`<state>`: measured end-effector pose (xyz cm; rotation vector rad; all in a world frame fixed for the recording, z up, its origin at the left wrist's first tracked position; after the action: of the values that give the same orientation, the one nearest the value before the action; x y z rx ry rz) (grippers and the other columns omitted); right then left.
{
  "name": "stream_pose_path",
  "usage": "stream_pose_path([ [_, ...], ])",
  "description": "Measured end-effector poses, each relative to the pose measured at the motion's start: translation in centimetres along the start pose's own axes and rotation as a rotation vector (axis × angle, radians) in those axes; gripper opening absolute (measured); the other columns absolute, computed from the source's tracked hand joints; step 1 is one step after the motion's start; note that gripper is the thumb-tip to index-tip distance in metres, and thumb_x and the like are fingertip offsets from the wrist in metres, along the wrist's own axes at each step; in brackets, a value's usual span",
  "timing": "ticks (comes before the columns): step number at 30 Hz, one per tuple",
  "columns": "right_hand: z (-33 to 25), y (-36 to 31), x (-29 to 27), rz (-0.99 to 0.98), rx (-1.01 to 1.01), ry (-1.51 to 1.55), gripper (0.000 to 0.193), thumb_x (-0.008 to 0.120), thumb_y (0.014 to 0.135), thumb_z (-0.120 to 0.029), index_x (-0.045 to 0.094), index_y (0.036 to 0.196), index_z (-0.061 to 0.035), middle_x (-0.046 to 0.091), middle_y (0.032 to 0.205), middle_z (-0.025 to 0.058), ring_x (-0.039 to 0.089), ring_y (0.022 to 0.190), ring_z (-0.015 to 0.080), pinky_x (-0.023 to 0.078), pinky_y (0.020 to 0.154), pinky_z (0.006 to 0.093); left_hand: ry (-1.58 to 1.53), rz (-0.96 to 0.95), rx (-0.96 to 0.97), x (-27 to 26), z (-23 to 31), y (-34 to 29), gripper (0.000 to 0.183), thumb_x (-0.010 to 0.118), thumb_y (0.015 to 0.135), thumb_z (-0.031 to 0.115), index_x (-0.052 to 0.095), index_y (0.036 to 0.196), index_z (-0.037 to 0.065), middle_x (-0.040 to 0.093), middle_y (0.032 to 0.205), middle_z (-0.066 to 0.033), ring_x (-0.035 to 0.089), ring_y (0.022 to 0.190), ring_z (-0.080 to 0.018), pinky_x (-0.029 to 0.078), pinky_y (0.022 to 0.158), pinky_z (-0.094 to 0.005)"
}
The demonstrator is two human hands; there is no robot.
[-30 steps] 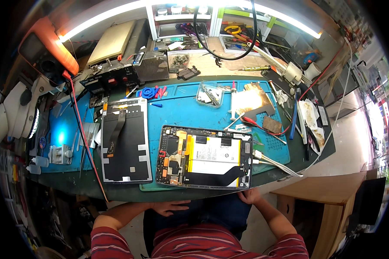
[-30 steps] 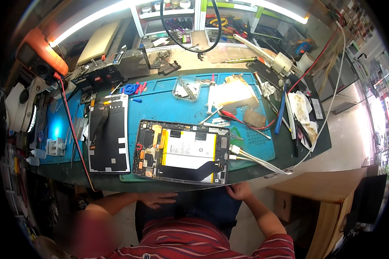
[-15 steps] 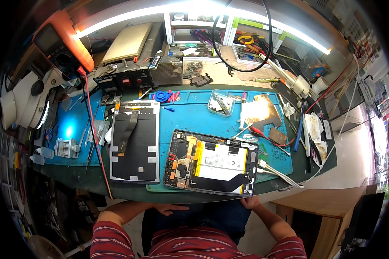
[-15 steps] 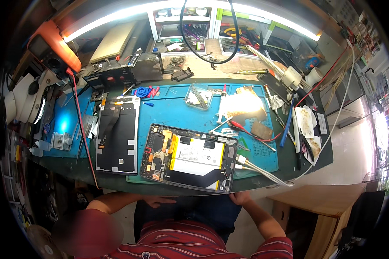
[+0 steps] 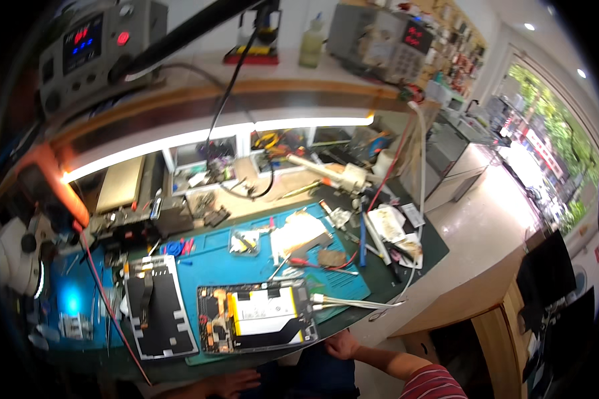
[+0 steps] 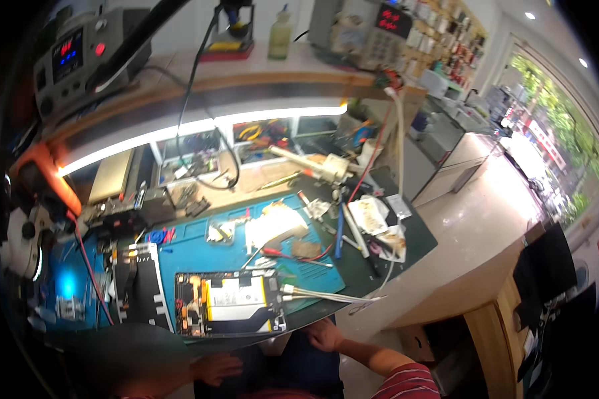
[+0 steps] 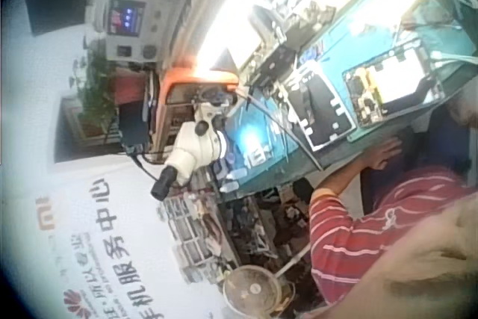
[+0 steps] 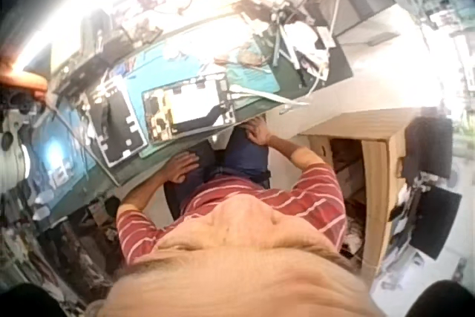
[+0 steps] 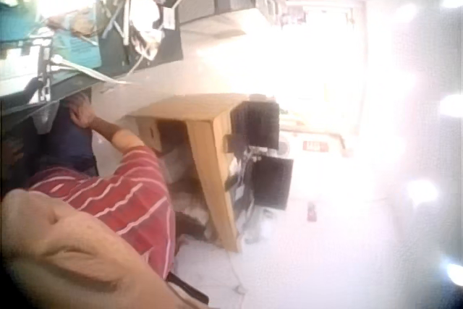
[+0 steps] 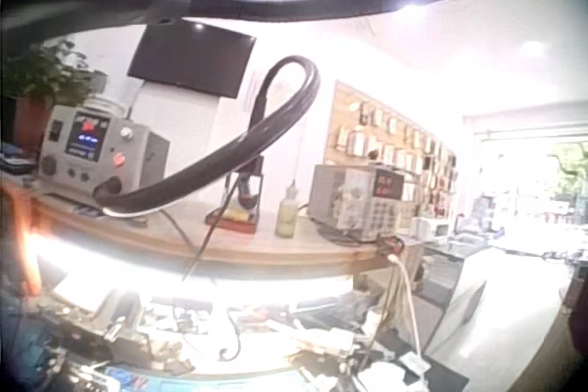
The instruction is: The person works on a disassembled tablet at a cluttered electronics repair bench. They repeatedly connect and disconnect a power cable to the motherboard, then peel back and reposition a battery connector ribbon, and finally place a small copper heat sink over a component on the board.
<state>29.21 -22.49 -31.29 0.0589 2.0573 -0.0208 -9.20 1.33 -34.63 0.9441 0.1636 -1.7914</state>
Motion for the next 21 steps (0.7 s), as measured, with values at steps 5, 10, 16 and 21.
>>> stream_pose_path([
  [5,-1.9,0.9,-1.5,0.086,-0.061,0.046,0.043,0.063,0.094,-0.02,0.071,0.136,-0.015,0.066,0.146,0.0104,0.055,0.142,0.0333,0.036,0.124,0.0558,0.184,0.154,0.008,-4.2,3.8,2.8,0.047,0.058,0.101,0.033,0.062,0.138,0.004,0.06,0.151,-0.0232,0.058,0.141,-0.0408,0.049,0.114,-0.0573],
  [10,-2.1,0.4,-1.4,0.126,-0.066,0.017,0.045,0.063,0.095,-0.02,0.069,0.139,-0.0156,0.066,0.145,0.0097,0.055,0.142,0.0328,0.035,0.125,0.0538,0.011,0.046,-0.107,-1.8,1.6,0.9,0.059,0.054,0.1,0.038,0.053,0.149,0.005,0.048,0.165,-0.0248,0.047,0.152,-0.0455,0.034,0.125,-0.0654],
  [16,-2.4,0.7,-1.6,0.106,-0.064,-0.004,0.044,0.063,0.095,-0.021,0.069,0.138,-0.0156,0.066,0.146,0.0087,0.055,0.143,0.0311,0.035,0.125,0.0529,0.032,0.059,-0.084,-2.0,1.8,1.2,0.059,0.052,0.101,0.039,0.055,0.149,0.005,0.049,0.164,-0.0237,0.046,0.153,-0.0447,0.034,0.125,-0.0646],
  [21,-2.3,0.5,-1.5,0.115,-0.06,0.001,0.042,0.062,0.096,-0.021,0.069,0.137,-0.0153,0.066,0.147,0.0082,0.055,0.143,0.0296,0.034,0.126,0.0528,0.041,0.058,-0.079,-1.6,1.6,1.2,0.063,0.051,0.1,0.04,0.055,0.151,0.004,0.049,0.165,-0.0232,0.046,0.153,-0.0441,0.033,0.126,-0.0638],
])
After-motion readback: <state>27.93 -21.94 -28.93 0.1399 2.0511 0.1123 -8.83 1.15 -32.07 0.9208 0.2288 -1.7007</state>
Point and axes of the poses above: each hand's wrist, its own y-axis towards the middle knuckle, its own x-axis out of the palm, z = x × y, the point moved 4 cm from there along y, towards the middle knuckle
